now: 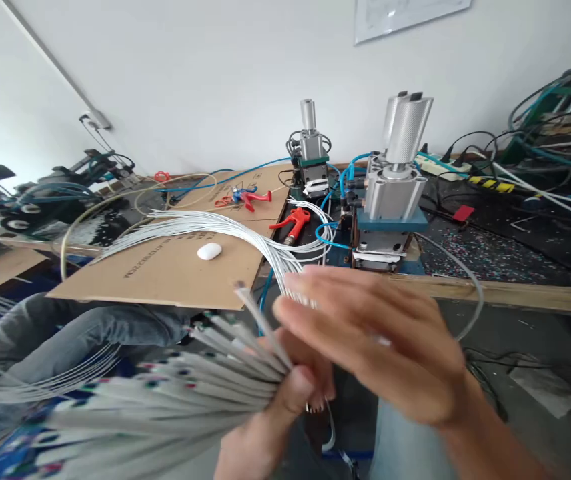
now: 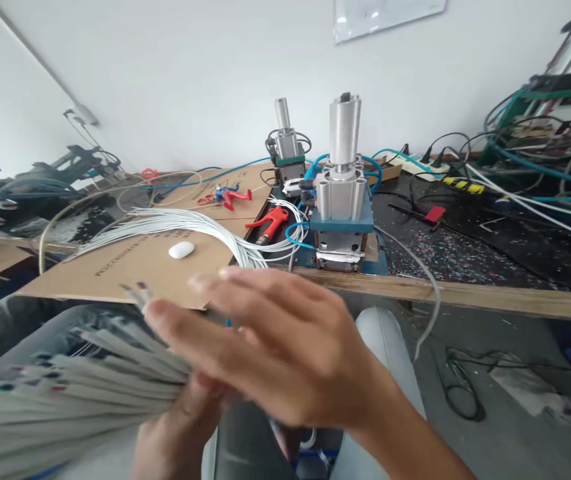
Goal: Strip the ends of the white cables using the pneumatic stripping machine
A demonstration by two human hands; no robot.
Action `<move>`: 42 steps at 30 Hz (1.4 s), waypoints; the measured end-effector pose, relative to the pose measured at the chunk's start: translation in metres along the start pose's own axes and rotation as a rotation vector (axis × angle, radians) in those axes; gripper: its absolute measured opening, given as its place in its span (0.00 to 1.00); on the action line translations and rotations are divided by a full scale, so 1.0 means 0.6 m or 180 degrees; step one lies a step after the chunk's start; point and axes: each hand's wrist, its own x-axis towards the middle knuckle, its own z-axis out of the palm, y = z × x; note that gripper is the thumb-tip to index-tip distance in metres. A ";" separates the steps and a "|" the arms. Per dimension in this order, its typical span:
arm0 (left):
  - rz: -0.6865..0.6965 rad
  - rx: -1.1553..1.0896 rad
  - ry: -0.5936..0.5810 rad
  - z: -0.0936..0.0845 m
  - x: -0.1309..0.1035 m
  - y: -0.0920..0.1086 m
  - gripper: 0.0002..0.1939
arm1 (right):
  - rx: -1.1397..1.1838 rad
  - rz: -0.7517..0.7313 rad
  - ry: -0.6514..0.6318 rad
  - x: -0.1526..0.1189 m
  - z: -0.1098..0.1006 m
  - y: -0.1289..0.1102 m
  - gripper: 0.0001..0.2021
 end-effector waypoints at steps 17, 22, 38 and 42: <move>0.0410 -0.1165 0.0157 -0.030 0.036 0.047 0.28 | 0.2316 0.3867 -0.1473 -0.300 0.332 -0.075 0.11; 0.0352 -0.1178 0.0114 -0.033 0.029 0.044 0.28 | 0.2877 0.3990 -0.1774 -0.332 0.266 -0.052 0.26; 0.0153 -0.0792 -0.0128 -0.027 0.015 0.036 0.24 | 0.4783 0.3402 0.0017 -0.266 -0.017 -0.054 0.07; -0.0062 -0.0481 -0.0228 -0.016 0.005 0.030 0.24 | 0.3700 0.3327 0.0689 -0.186 0.017 -0.043 0.17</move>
